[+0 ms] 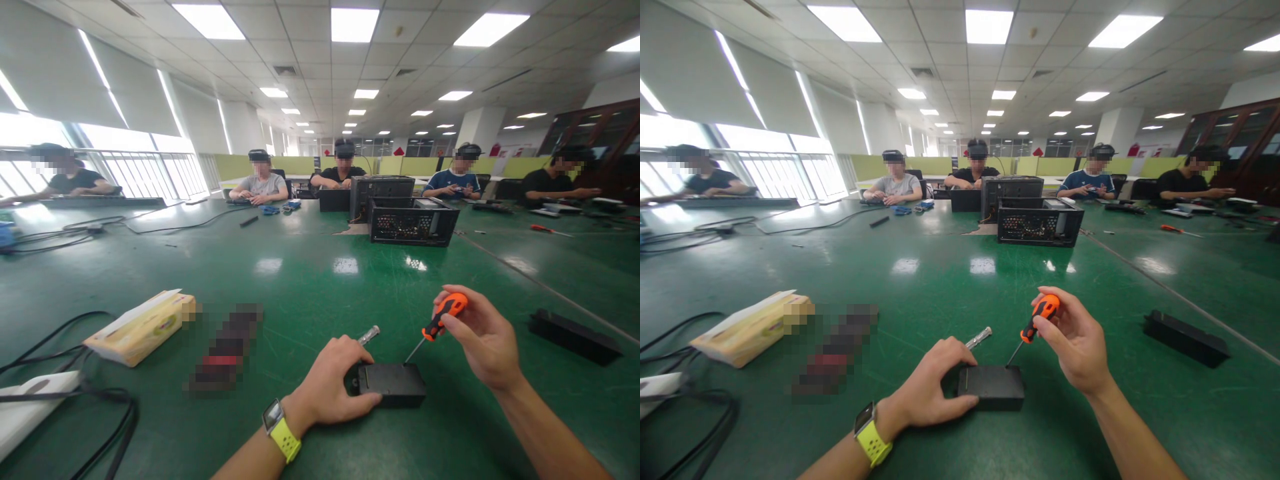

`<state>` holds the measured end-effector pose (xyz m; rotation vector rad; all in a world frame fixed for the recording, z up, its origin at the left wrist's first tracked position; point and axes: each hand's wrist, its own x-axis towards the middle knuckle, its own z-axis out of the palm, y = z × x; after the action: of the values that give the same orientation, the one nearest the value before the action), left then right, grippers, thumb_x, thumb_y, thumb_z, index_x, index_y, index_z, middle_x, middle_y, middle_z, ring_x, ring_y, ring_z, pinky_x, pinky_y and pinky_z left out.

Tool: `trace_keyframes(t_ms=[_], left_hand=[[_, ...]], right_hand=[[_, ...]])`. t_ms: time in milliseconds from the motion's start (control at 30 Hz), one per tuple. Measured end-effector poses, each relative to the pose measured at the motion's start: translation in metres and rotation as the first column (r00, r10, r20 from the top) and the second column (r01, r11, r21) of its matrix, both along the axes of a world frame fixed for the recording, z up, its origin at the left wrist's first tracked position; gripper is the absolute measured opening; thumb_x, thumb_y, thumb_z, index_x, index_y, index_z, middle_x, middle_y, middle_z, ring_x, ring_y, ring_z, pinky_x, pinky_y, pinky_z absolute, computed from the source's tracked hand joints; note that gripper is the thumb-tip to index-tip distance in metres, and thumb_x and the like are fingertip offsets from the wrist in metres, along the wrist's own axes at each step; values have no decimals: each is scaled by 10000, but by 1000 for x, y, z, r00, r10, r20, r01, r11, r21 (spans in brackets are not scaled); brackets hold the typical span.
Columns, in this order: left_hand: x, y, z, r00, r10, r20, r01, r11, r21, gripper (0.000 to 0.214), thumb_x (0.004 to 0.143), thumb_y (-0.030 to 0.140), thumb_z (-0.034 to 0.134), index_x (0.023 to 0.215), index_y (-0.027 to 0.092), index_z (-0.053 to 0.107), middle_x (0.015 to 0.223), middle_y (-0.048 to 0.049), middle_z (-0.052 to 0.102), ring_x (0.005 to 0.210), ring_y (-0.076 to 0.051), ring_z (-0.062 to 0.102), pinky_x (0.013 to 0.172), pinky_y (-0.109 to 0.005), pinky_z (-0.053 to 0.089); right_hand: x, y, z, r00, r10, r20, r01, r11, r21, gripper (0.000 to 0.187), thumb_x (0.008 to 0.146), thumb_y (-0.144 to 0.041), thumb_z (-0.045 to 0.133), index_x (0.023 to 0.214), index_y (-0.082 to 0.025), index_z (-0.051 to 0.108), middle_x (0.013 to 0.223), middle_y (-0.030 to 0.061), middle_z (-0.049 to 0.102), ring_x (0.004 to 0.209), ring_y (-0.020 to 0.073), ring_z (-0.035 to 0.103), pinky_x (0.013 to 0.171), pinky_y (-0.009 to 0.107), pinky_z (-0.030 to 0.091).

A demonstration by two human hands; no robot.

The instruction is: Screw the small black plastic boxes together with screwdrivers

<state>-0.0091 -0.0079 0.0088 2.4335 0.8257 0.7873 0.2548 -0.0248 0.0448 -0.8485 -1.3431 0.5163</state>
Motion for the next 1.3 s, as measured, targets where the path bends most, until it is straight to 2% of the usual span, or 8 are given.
trace_keyframes(t_ms=[167, 300, 467, 600, 833, 967, 1200, 1300], left_hand=[[1, 0, 0, 1000, 15, 8, -15, 1000, -4, 366, 686, 306, 771, 1005, 203, 625, 957, -47, 641, 892, -238, 554, 829, -352, 425], [2, -1, -1, 999, 34, 18, -34, 999, 10, 343, 685, 309, 767, 977, 198, 628, 934, -48, 642, 881, -239, 557, 820, -354, 426], [2, 0, -3, 999, 28, 21, -28, 1000, 13, 356, 678, 325, 775, 976, 201, 624, 936, -50, 643, 885, -242, 564, 818, -355, 431], [1, 0, -4, 999, 38, 12, -38, 999, -9, 371, 673, 324, 774, 989, 211, 616, 955, -49, 639, 891, -241, 562, 824, -352, 431], [3, 0, -6, 999, 47, 23, -47, 998, -34, 381, 655, 296, 774, 983, 202, 607, 947, -41, 615, 880, -233, 555, 818, -344, 436], [3, 1, -6, 998, 42, 37, -41, 999, -36, 361, 663, 302, 768, 973, 203, 613, 941, -43, 615, 876, -236, 552, 810, -347, 437], [3, 1, -5, 998, 33, 50, -32, 999, -22, 357, 667, 294, 761, 979, 205, 613, 943, -43, 624, 882, -234, 549, 817, -346, 431], [3, 1, -5, 998, 36, 41, -34, 999, -36, 358, 658, 279, 760, 975, 212, 609, 944, -39, 626, 880, -232, 549, 813, -339, 434]], right_hand=[[-4, 3, 21, 970, 53, 237, -62, 998, 33, 290, 822, -228, 578, 1087, -256, 693, 1013, 53, 593, 854, 197, 593, 683, 298, 533], [-21, 12, 45, 879, -39, 476, -2, 996, 86, 126, 850, -251, 580, 899, -224, 693, 910, 43, 596, 813, 187, 592, 632, 275, 508], [-29, 15, 69, 726, -14, 688, 28, 1000, -10, 219, 896, -326, 590, 1044, -220, 713, 876, 39, 678, 706, 158, 634, 568, 255, 517], [-9, 6, 67, 789, -38, 614, 69, 997, -27, 228, 890, -311, 592, 1069, -218, 700, 865, 36, 727, 701, 168, 682, 592, 254, 559], [4, 4, 19, 926, -194, 325, 149, 976, 158, 216, 834, -255, 691, 1049, -263, 715, 942, 36, 675, 781, 170, 645, 654, 272, 555], [-5, 5, 12, 979, -95, 178, 73, 989, 130, 278, 925, -225, 566, 1177, -279, 670, 1020, 44, 702, 855, 183, 676, 730, 322, 579], [-12, 5, 7, 973, -170, 157, 128, 961, 244, 327, 837, -181, 679, 1146, -286, 692, 1026, 33, 633, 894, 172, 625, 763, 310, 546], [-17, 4, 3, 986, -136, 95, 115, 973, 199, 334, 899, -182, 585, 1217, -267, 645, 1057, 57, 671, 865, 191, 664, 736, 350, 570]])
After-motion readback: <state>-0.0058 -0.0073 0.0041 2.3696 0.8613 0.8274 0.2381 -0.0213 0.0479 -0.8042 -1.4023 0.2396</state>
